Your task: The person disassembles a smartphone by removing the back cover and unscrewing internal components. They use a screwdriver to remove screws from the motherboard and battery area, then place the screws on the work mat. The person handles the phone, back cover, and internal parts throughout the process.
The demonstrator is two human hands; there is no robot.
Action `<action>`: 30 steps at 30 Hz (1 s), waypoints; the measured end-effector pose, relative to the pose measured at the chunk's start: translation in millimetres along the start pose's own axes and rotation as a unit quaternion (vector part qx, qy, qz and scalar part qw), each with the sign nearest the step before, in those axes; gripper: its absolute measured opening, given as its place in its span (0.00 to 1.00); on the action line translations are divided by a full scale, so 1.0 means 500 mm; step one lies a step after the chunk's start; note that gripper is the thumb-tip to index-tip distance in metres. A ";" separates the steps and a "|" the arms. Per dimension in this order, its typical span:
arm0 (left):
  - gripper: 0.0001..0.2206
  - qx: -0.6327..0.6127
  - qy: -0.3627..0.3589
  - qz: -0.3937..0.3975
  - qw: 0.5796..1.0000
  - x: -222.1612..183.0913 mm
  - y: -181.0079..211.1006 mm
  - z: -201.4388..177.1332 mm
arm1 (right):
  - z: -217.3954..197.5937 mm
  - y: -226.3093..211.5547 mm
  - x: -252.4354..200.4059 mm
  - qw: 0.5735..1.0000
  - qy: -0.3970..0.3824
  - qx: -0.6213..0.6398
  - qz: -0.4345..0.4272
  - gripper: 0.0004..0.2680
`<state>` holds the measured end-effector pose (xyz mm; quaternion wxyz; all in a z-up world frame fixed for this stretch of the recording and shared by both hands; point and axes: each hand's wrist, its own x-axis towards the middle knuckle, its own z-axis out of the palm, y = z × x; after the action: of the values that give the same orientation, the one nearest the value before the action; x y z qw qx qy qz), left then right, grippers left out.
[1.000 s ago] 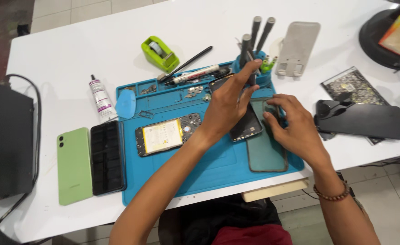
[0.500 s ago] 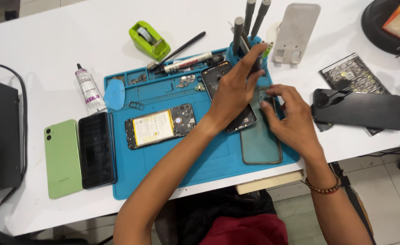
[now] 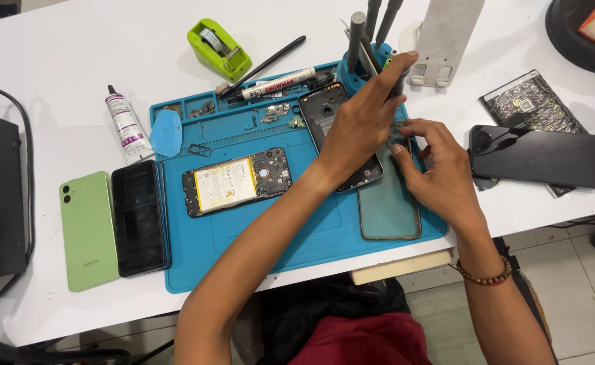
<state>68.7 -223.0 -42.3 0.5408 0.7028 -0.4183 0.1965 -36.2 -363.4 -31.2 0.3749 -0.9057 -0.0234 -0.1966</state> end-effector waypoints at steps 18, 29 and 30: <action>0.32 0.041 -0.025 0.028 0.998 0.014 -0.032 0.030 | -0.002 0.005 -0.003 1.000 0.006 0.009 -0.027 0.09; 0.33 0.021 -0.022 0.005 1.000 0.013 -0.015 0.006 | -0.002 0.003 -0.002 1.000 -0.001 0.005 0.006 0.09; 0.33 0.023 -0.025 -0.014 0.999 0.012 -0.007 -0.002 | -0.003 -0.001 -0.002 1.000 -0.004 0.005 0.020 0.09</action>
<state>75.2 -224.0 -39.4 0.5165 0.7258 -0.4166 0.1811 -37.6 -364.0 -30.5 0.3836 -0.9047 -0.0077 -0.1851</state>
